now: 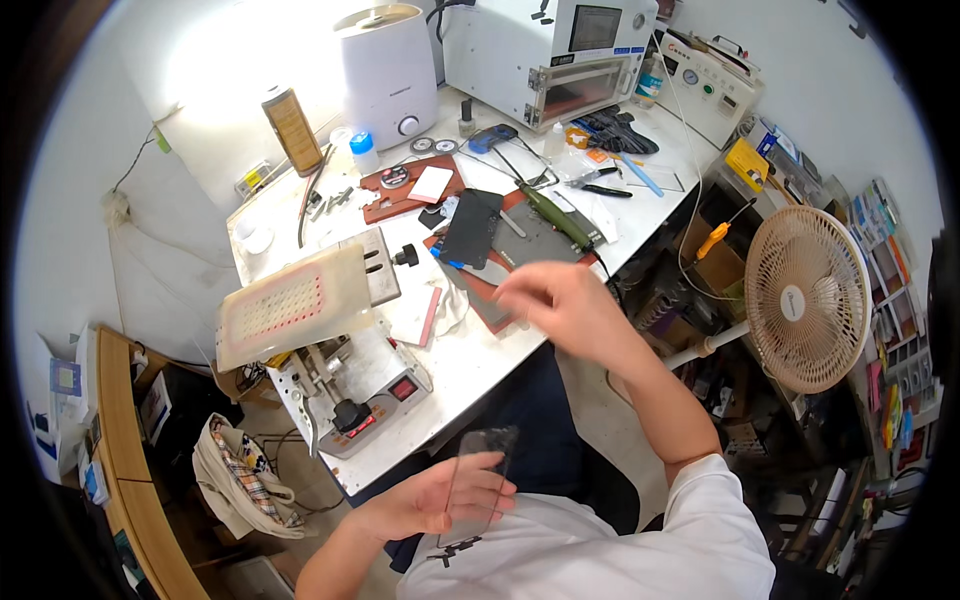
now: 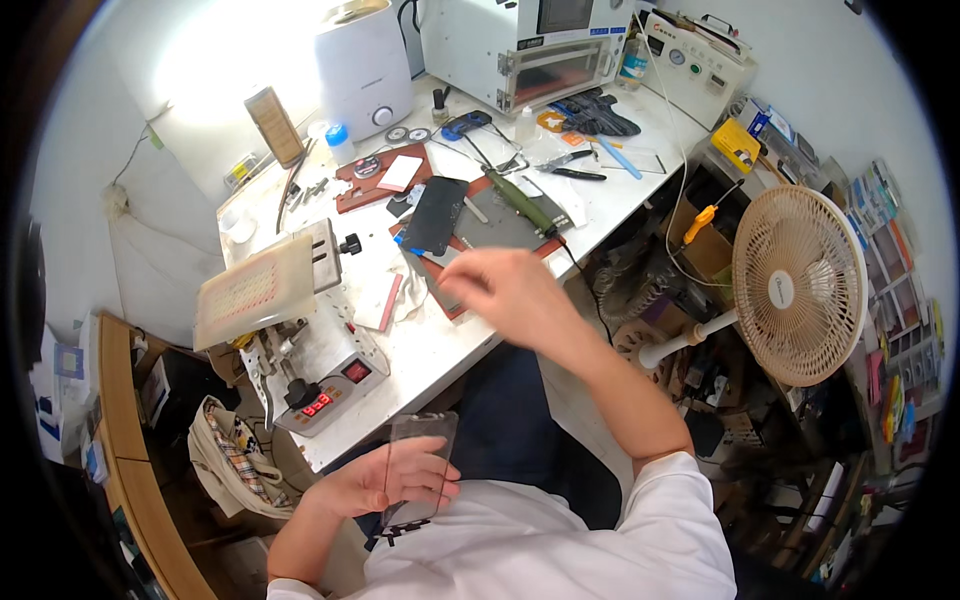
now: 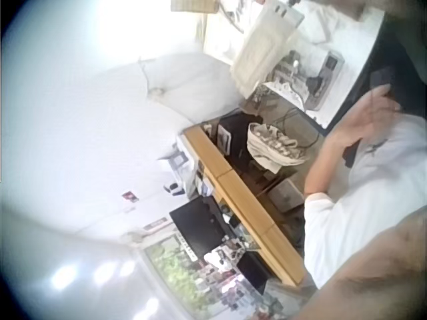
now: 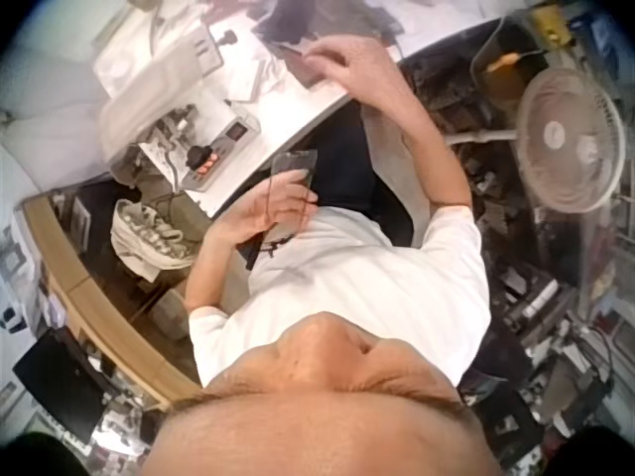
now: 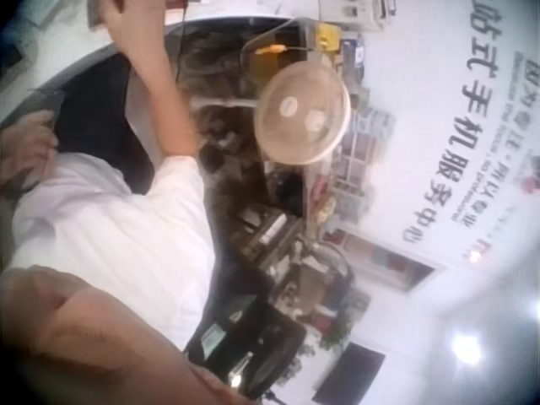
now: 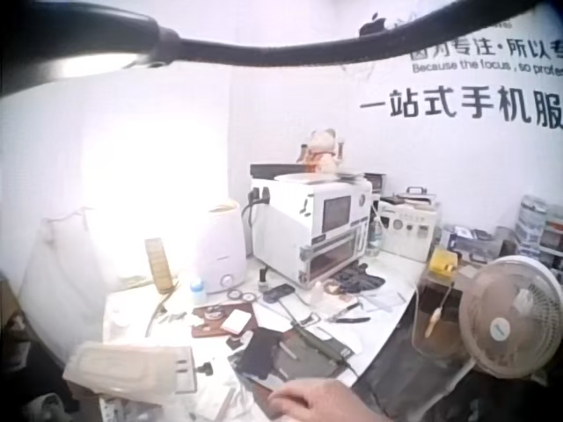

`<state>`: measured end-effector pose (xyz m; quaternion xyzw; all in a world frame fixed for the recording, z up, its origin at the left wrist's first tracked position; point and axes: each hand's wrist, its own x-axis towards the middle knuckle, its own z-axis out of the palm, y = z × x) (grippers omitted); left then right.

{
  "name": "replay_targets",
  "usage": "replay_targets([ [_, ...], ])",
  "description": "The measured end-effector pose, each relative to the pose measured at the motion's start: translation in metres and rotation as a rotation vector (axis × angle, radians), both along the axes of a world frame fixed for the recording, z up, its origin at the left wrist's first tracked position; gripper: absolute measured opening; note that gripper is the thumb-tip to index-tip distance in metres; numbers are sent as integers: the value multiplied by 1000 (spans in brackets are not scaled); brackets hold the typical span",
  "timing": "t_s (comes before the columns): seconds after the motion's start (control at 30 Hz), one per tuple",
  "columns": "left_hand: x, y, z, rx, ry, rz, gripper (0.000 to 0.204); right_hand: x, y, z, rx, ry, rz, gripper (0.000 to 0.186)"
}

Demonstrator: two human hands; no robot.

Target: The person handles a transparent smartphone screen, peeling off a protective film and applying a small adhesive strip to the top edge. They place the screen into a metal jig and use a white cloth to wipe the surface. Finally, they use a small brush to clean the edges of the screen within the jig.

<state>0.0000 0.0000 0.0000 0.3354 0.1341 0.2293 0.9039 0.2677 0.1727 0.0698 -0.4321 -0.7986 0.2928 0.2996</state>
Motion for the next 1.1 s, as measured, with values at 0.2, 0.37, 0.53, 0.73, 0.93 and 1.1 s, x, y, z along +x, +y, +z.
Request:
replay_targets([
  [0.2,21,3,-7,-62,-71,230,110,10,48,-47,339,-322,-435,22],
  [0.37,25,11,-16,-96,-62,170,111,58,101,-52,447,-425,-529,39],
  [0.53,32,18,-20,-115,-124,218,103,83,132,-44,213,-282,-521,37],
  [0.73,55,40,-5,-41,-224,432,76,79,146,-52,559,-347,-433,27],
  [0.93,64,54,4,-69,-245,535,61,45,152,-37,88,-490,-311,27],
  [1.1,72,56,15,-124,-72,687,55,49,158,-37,20,-338,-287,28],
])
